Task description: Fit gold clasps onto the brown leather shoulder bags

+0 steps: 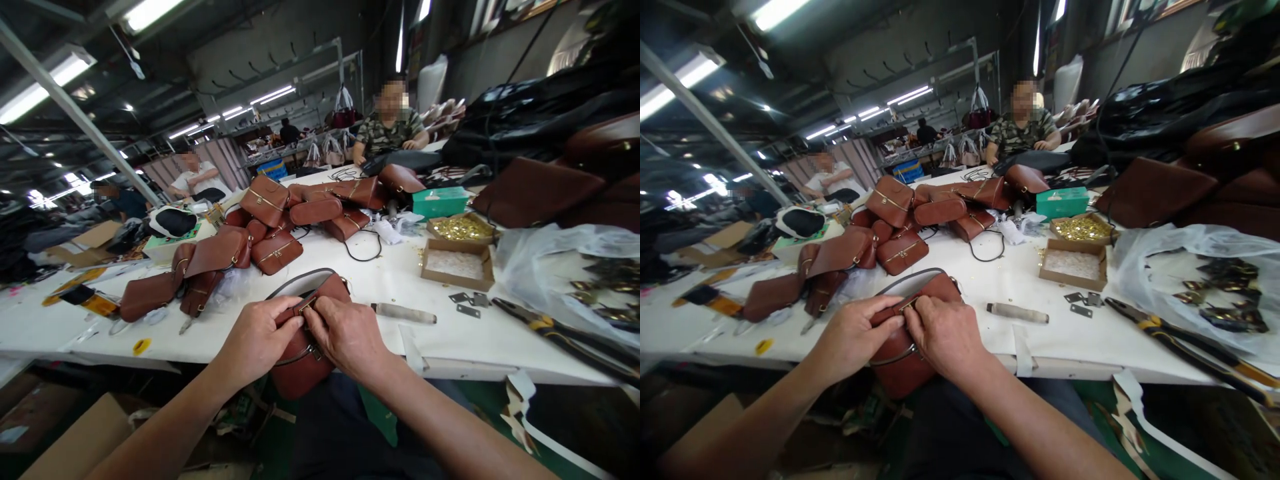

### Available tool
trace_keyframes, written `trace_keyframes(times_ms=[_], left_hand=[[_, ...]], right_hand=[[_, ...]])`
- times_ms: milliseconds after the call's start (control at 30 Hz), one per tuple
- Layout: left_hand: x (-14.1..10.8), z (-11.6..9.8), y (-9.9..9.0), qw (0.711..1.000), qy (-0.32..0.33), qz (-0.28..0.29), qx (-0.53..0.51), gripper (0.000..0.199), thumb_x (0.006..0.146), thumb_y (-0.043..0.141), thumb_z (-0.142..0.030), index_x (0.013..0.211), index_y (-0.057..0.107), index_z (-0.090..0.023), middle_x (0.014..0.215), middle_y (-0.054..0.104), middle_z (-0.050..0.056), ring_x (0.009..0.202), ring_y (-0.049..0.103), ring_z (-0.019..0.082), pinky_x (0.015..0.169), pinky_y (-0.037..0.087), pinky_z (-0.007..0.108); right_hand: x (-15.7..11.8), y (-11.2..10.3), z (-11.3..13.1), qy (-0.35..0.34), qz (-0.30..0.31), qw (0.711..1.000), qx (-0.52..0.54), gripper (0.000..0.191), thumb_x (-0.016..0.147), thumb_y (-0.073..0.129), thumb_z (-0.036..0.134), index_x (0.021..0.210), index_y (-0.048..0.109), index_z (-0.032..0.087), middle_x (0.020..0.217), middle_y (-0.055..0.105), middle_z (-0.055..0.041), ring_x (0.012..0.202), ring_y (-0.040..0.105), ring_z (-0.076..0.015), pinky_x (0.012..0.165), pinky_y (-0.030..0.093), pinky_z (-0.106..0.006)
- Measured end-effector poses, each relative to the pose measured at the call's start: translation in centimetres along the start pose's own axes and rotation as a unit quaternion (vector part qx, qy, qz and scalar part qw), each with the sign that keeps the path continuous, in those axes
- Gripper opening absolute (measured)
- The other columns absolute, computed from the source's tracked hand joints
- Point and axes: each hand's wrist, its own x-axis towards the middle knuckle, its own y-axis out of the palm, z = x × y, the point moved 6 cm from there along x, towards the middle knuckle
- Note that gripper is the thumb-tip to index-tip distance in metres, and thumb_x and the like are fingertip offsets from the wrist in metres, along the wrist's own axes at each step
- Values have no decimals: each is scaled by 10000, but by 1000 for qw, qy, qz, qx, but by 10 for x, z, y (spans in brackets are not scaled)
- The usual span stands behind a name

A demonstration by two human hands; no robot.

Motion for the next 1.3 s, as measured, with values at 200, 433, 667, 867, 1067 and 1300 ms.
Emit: trace_keyframes(times_ms=[200, 433, 667, 867, 1067, 1300], left_hand=[[-1, -4, 2, 1000, 8, 2, 15, 357, 917, 662, -150, 1232, 773, -276, 1186, 809, -27, 1027, 765, 175, 912, 575, 244], [-4, -9, 2, 999, 11, -28, 13, 331, 941, 651, -185, 1232, 790, -260, 1166, 818, -10, 1009, 780, 182, 900, 603, 239], [-5, -8, 3, 1000, 0, -27, -6, 338, 946, 656, -207, 1257, 782, -250, 1186, 812, 5, 1015, 787, 207, 912, 629, 285], [-10, -11, 2, 998, 23, -49, 35, 312, 963, 658, -216, 1245, 784, -260, 1146, 823, 7, 967, 796, 193, 862, 637, 264], [-26, -29, -4, 954, 177, -131, 205, 263, 1011, 608, -178, 1228, 756, -173, 1066, 825, 56, 885, 786, 171, 792, 595, 253], [-44, -58, 0, 881, 244, -185, 360, 130, 993, 643, -138, 1004, 768, -173, 745, 715, 2, 626, 650, 140, 589, 422, 313]], right_hand=[[-1, 1, 2, -37, 38, 998, -16, 276, 1093, 461, 310, 896, 623, 203, 744, 715, -12, 613, 580, -147, 589, 201, -343], [-6, 5, -2, 12, 33, 999, 39, 359, 1113, 373, 348, 872, 593, 199, 743, 692, -14, 629, 587, -138, 587, 238, -315], [-10, 1, -2, 47, 22, 995, 87, 377, 1108, 386, 370, 829, 582, 208, 711, 666, -9, 594, 560, -136, 582, 243, -314], [-13, -7, -6, 75, -53, 976, 199, 276, 1032, 561, 337, 787, 603, 215, 764, 666, -7, 674, 574, -141, 633, 338, -287], [-19, -2, -6, 175, -105, 851, 485, 162, 901, 743, 352, 842, 695, 209, 862, 702, -16, 811, 642, -176, 762, 496, -287], [-28, 14, 1, 226, -75, 747, 621, 354, 837, 813, 504, 812, 620, 209, 757, 615, 28, 732, 565, -148, 695, 462, -266]])
